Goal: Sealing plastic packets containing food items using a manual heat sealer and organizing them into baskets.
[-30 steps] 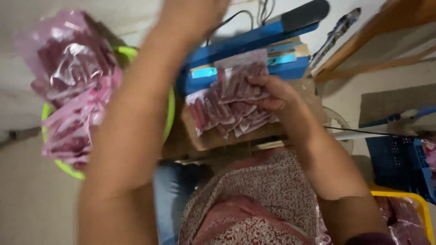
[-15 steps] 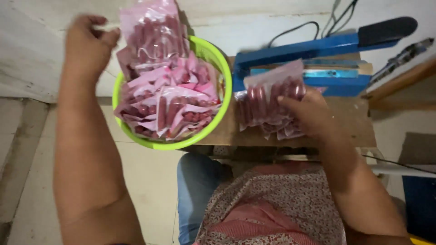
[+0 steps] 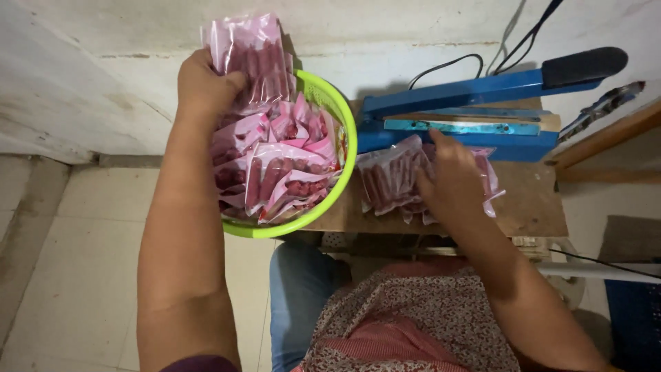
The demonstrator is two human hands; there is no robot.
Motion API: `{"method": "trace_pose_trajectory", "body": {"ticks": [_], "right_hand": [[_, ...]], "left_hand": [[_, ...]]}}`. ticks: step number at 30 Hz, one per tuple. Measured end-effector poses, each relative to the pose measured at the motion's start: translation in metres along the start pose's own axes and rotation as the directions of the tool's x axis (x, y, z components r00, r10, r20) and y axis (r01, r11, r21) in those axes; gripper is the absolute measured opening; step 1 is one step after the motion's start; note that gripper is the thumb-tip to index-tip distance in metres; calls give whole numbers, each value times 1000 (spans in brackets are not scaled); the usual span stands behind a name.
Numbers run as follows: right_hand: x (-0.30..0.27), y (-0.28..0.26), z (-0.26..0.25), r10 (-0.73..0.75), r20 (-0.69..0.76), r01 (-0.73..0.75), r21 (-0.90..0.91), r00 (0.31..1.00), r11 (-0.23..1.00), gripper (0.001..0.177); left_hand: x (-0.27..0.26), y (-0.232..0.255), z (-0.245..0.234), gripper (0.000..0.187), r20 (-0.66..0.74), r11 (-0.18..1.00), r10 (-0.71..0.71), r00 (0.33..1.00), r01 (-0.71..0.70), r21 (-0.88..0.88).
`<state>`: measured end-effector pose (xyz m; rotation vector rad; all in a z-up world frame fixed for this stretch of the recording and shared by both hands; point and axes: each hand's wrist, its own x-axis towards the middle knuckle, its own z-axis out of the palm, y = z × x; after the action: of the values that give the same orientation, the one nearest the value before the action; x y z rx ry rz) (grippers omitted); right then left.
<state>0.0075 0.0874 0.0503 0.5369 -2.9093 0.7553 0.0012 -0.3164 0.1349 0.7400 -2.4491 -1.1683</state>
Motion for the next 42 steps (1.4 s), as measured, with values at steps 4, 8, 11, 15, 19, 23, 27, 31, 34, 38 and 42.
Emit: {"method": "trace_pose_trajectory", "body": {"ticks": [4, 8, 11, 15, 19, 23, 27, 31, 34, 38, 42], "right_hand": [[-3, -8, -5, -100, -56, 112, 299, 993, 948, 61], [-7, -53, -51, 24, 138, -122, 767, 990, 630, 57], [7, -27, -22, -145, 60, -34, 984, 988, 177, 75], [-1, -28, -27, -165, 38, -28, 998, 986, 64, 74], [-21, 6, -35, -160, 93, -86, 995, 983, 51, 37], [-31, 63, -15, -6, 118, -116, 983, 993, 142, 27], [-42, 55, -39, 109, 213, -226, 966, 971, 123, 20], [-36, 58, -48, 271, 294, -324, 943, 916, 72, 15], [-22, 71, -44, 319, 353, -385, 922, 880, 43, 15], [12, 81, -45, 334, 458, -533, 825, 824, 185, 17], [58, 149, 33, 317, 584, -625, 780, 747, 36, 23]], "left_hand": [[-24, 28, 4, 22, -60, 990, 131, 990, -134, -48], [-110, 111, 1, 25, 93, 952, 90, 992, -58, -301], [-158, 103, 32, 45, 78, 780, 390, 918, -284, -558], [-182, 70, 107, 54, 159, 661, 387, 908, -152, -735], [-207, 60, 150, 36, 195, 534, 301, 934, 4, -845], [-221, 67, 184, 13, 239, 427, 206, 949, 133, -894], [-221, 70, 218, 14, 217, 408, 189, 958, 124, -905], [-207, 52, 268, 4, 272, 642, 37, 962, 186, -744], [-186, 40, 298, 6, 211, 732, 25, 977, 126, -670], [-129, 24, 333, 15, 235, 912, -38, 971, 130, -389], [-96, 15, 342, 27, 175, 937, 14, 984, 49, -346]]}}
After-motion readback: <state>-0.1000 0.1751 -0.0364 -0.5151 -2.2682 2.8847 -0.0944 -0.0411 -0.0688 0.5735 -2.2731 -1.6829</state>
